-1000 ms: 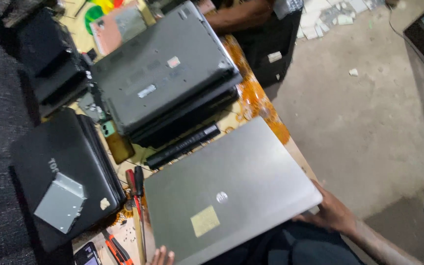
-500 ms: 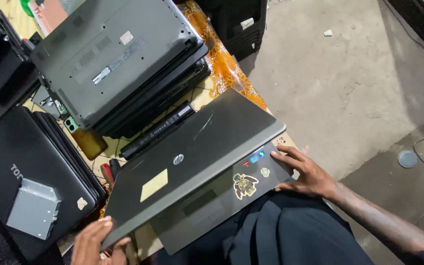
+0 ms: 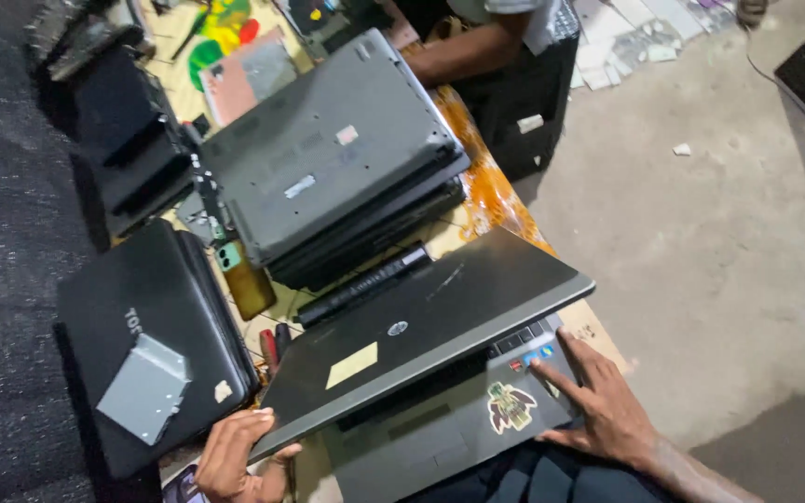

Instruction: Disassembling a laptop by removing the battery and the optical drive on a repair bench.

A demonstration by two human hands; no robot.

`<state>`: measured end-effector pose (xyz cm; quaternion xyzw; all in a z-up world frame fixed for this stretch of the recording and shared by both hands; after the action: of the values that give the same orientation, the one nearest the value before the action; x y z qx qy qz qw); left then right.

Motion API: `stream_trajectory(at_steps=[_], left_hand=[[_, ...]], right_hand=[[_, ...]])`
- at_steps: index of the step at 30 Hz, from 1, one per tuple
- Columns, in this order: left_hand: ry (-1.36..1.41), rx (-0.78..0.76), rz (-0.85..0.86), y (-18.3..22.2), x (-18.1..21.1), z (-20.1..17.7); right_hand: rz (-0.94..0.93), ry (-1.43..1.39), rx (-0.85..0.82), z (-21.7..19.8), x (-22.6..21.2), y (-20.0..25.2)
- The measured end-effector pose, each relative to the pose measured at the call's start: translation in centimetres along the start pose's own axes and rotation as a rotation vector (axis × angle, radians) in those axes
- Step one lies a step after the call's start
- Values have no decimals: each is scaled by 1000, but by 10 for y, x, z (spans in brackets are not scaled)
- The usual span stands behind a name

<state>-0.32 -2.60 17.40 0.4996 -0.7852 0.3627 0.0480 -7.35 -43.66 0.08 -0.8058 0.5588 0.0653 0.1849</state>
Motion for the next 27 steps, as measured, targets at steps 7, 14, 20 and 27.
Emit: stream_trajectory(at_steps=[7, 14, 20, 27], left_hand=[[47, 22, -25, -12, 16, -4], [47, -21, -62, -22, 20, -4], [73, -5, -51, -25, 18, -12], [178, 58, 0, -32, 7, -22]], right_hand=[[85, -328, -33, -4, 0, -8], [204, -182, -95, 4, -4, -1], [10, 162, -68, -4, -61, -18], [-515, -114, -180, 32, -169, -64]])
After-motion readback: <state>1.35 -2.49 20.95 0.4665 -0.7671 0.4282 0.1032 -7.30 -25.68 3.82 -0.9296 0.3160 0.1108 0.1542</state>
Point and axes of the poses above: each hand's wrist, its own y-axis away from the middle knuckle, its own z-axis out of the palm, x = y × z, the point moved 6 cm from there along -y, towards the middle knuckle, and after that the axes turned 7 degrees about y, right-handed, at the moved point
